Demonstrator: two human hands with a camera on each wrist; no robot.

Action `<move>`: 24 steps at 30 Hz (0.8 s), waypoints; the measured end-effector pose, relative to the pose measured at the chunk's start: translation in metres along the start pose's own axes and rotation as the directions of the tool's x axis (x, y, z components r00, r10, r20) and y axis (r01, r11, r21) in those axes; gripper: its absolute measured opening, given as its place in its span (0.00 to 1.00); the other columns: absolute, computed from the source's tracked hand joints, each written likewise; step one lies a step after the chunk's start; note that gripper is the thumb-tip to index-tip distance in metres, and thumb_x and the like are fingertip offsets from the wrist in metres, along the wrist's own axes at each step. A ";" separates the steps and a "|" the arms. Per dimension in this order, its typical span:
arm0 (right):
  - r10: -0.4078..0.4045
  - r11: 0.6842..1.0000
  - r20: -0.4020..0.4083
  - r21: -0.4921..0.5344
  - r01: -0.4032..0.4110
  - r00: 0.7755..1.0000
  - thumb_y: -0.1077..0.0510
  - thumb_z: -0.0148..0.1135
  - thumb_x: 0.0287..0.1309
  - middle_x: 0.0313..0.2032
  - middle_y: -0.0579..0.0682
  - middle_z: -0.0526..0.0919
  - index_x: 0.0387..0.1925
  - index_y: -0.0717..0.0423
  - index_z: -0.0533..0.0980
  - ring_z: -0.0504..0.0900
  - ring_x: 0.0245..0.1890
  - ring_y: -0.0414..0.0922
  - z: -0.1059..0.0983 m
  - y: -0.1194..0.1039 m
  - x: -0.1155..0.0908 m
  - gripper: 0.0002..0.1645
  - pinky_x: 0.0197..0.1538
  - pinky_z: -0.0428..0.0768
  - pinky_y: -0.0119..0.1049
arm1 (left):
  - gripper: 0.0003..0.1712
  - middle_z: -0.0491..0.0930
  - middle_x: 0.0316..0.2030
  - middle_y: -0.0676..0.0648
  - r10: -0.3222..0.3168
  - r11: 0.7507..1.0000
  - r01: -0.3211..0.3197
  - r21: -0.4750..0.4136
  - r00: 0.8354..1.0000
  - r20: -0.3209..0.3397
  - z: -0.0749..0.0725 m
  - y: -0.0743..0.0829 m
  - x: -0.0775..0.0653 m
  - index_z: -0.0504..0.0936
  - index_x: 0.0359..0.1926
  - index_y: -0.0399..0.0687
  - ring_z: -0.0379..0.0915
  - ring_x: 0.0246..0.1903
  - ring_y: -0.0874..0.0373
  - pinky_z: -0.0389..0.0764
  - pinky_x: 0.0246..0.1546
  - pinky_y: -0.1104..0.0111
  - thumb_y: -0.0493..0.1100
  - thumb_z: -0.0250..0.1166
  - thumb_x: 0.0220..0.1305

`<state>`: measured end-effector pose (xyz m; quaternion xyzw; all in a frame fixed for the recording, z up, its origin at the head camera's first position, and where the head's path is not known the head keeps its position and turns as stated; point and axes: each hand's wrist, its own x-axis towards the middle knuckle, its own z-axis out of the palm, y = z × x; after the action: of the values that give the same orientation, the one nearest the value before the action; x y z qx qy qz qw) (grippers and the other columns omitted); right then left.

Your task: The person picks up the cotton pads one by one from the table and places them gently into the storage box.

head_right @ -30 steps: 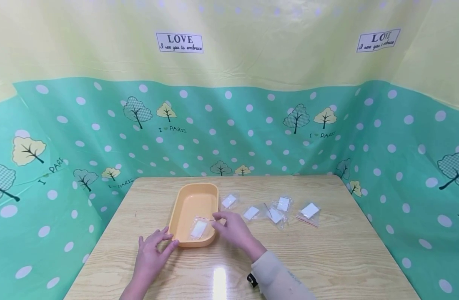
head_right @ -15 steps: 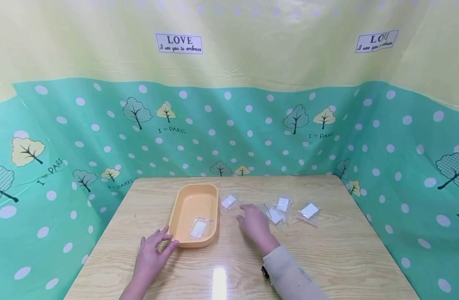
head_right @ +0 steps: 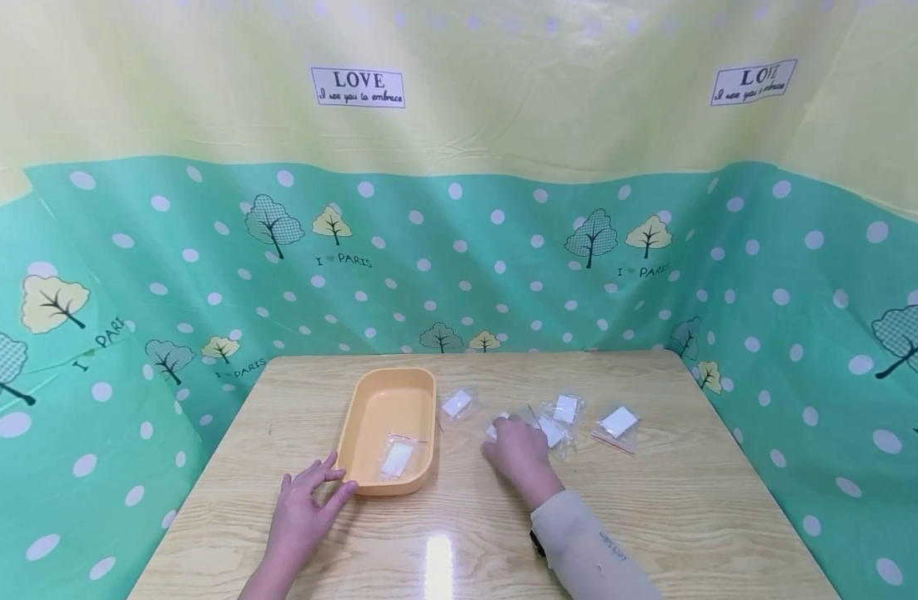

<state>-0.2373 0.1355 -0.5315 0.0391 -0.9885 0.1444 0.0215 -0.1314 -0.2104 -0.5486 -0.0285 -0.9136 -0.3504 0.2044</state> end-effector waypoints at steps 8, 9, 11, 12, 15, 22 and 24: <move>0.007 1.000 0.013 -0.028 -0.006 1.000 0.38 0.76 0.59 0.49 0.57 0.92 0.57 0.53 0.85 0.91 0.44 0.58 0.005 -0.001 0.000 0.32 0.43 0.88 0.54 | 0.17 0.85 0.63 0.38 -0.001 1.000 0.001 0.000 1.000 0.003 0.000 0.000 0.000 0.90 0.45 0.48 0.79 0.64 0.26 0.54 0.66 0.14 0.52 0.80 0.61; 0.003 0.999 0.014 -0.033 -0.003 1.000 0.38 0.76 0.59 0.48 0.57 0.92 0.57 0.53 0.86 0.91 0.43 0.58 0.005 -0.001 0.000 0.31 0.43 0.88 0.54 | 0.17 0.85 0.63 0.38 -0.001 1.000 0.001 -0.001 1.000 0.001 0.001 -0.001 0.000 0.90 0.45 0.48 0.79 0.64 0.26 0.54 0.66 0.14 0.52 0.80 0.60; -0.002 0.999 0.017 -0.048 0.003 1.000 0.39 0.75 0.60 0.46 0.56 0.92 0.56 0.53 0.86 0.90 0.42 0.57 0.006 -0.001 -0.001 0.30 0.41 0.88 0.54 | 0.17 0.85 0.63 0.38 0.001 1.000 -0.001 -0.003 1.000 -0.001 0.001 -0.001 0.000 0.90 0.44 0.47 0.79 0.64 0.26 0.54 0.66 0.14 0.52 0.81 0.60; -0.006 0.999 0.017 -0.054 0.007 1.000 0.40 0.75 0.60 0.45 0.56 0.92 0.55 0.53 0.86 0.90 0.41 0.57 0.006 -0.001 -0.001 0.28 0.40 0.88 0.53 | 0.17 0.85 0.63 0.38 0.003 1.000 -0.003 -0.005 1.000 -0.003 0.001 0.000 -0.001 0.90 0.44 0.47 0.79 0.64 0.26 0.54 0.66 0.14 0.51 0.81 0.60; -0.018 0.997 0.012 -0.069 0.018 1.000 0.41 0.74 0.62 0.42 0.55 0.92 0.52 0.52 0.87 0.90 0.38 0.55 0.007 -0.001 -0.001 0.24 0.39 0.88 0.52 | 0.17 0.85 0.63 0.38 0.005 1.000 -0.005 -0.010 1.000 -0.007 0.001 0.000 -0.001 0.90 0.44 0.47 0.79 0.63 0.26 0.54 0.66 0.14 0.50 0.81 0.59; -0.031 0.998 -0.003 -0.063 0.031 1.000 0.44 0.75 0.62 0.43 0.53 0.92 0.49 0.51 0.88 0.91 0.41 0.55 0.006 -0.003 -0.002 0.19 0.43 0.89 0.52 | 0.17 0.86 0.62 0.38 0.016 1.000 -0.016 -0.012 1.000 -0.027 0.001 0.000 -0.002 0.90 0.44 0.47 0.80 0.62 0.26 0.55 0.64 0.14 0.50 0.81 0.59; -0.036 0.998 -0.007 -0.057 0.035 0.999 0.45 0.75 0.62 0.43 0.53 0.92 0.48 0.51 0.88 0.91 0.42 0.55 0.005 -0.003 -0.002 0.18 0.44 0.89 0.52 | 0.17 0.86 0.62 0.38 0.020 1.000 -0.021 -0.012 0.999 -0.032 0.001 0.000 -0.002 0.90 0.43 0.47 0.80 0.62 0.26 0.55 0.64 0.14 0.50 0.82 0.59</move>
<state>-0.2349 0.1311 -0.5359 0.0554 -0.9913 0.1157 0.0291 -0.1303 -0.2096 -0.5506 -0.0336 -0.9077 -0.3542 0.2225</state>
